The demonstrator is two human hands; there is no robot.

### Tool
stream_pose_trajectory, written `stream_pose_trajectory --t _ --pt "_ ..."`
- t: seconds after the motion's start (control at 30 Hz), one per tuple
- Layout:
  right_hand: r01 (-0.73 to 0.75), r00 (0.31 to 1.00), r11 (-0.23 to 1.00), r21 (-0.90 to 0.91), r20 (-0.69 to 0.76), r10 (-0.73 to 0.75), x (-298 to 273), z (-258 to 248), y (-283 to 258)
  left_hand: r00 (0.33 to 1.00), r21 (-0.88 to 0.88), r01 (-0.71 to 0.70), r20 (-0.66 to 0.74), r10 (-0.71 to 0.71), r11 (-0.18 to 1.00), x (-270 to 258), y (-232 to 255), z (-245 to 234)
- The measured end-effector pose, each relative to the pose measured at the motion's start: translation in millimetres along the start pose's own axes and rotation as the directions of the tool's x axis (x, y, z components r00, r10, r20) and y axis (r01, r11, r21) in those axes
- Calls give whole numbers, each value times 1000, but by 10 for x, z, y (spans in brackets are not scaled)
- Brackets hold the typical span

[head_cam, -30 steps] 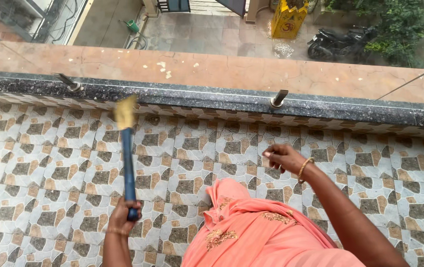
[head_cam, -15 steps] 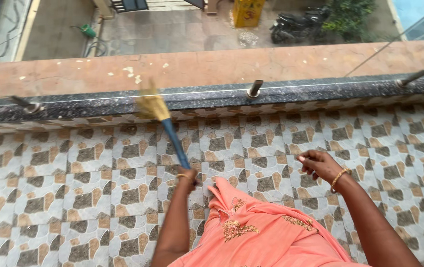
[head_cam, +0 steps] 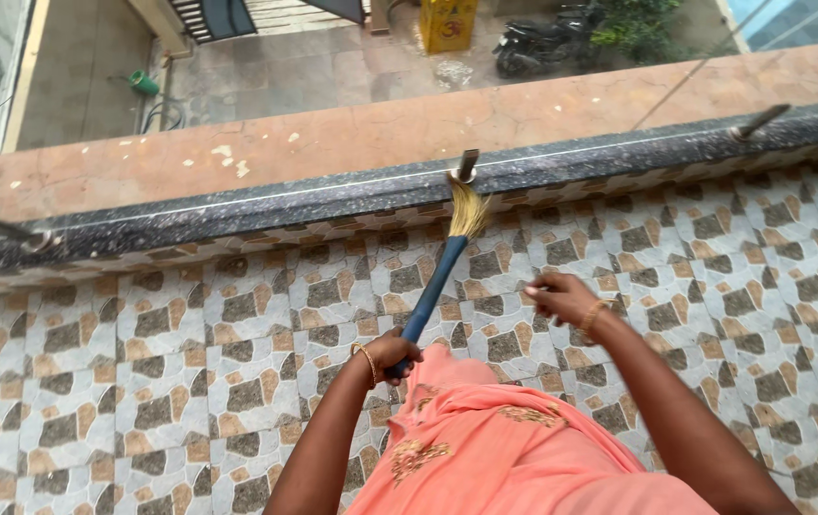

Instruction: The person sweeps a tiled balcony floor using a small hand broom, gathering debris along the edges and near the railing.

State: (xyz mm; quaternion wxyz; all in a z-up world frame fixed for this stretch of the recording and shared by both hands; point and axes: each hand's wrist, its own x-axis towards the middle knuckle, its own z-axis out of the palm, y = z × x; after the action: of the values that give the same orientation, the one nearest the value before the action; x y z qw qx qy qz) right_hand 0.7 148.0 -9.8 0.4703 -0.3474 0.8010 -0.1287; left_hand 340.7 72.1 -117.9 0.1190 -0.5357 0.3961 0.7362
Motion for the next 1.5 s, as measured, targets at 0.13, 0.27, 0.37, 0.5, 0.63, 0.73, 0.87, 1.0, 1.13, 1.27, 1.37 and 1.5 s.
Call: stream_pose_trajectory --t 0.13,0.27,0.37,0.5,0.63,0.73,0.87,1.0,1.13,1.27,1.37,1.5 --pt "-130 981 980 150 160 106 -47 351 -165 984 -86 -116 122 126 990 -416 388 269" --pt "-360 901 700 616 425 89 -201 714 -223 943 -147 -163 267 198 976 -649 706 540" --pt "-166 936 462 871 286 -203 -125 871 -133 883 -132 -297 339 325 946 -726 938 886" --pt "-122 980 249 961 156 -123 6 537 -68 872 -109 -375 296 390 921 -812 1275 1118" --pt "-247 968 63 967 244 53 -38 370 39 836 -224 -420 283 471 880 -625 1299 1047" --pt "-307 952 125 943 305 36 201 436 331 859 -217 -499 3 512 839 -363 1351 940" --pt "-252 948 350 902 304 -99 831 180 1005 856 -362 -495 -43 516 790 -502 1383 730" --pt "-338 919 283 898 379 -106 1167 -432 1634 862 -314 -506 -150 484 803 -846 1403 722" --pt "-154 985 298 942 122 125 1218 -869 2120 885 -368 -464 -152 440 806 -880 1424 799" --pt "98 940 375 922 -210 270 1178 -764 2276 903 -338 -430 -155 401 837 -739 1438 988" --pt "32 930 349 936 -157 334 1045 -512 2345 922 -322 -386 -143 359 864 -604 1581 1182" --pt "-224 974 416 881 186 131 1221 -149 2433 939 -271 -343 -88 332 899 -494 1810 1431"
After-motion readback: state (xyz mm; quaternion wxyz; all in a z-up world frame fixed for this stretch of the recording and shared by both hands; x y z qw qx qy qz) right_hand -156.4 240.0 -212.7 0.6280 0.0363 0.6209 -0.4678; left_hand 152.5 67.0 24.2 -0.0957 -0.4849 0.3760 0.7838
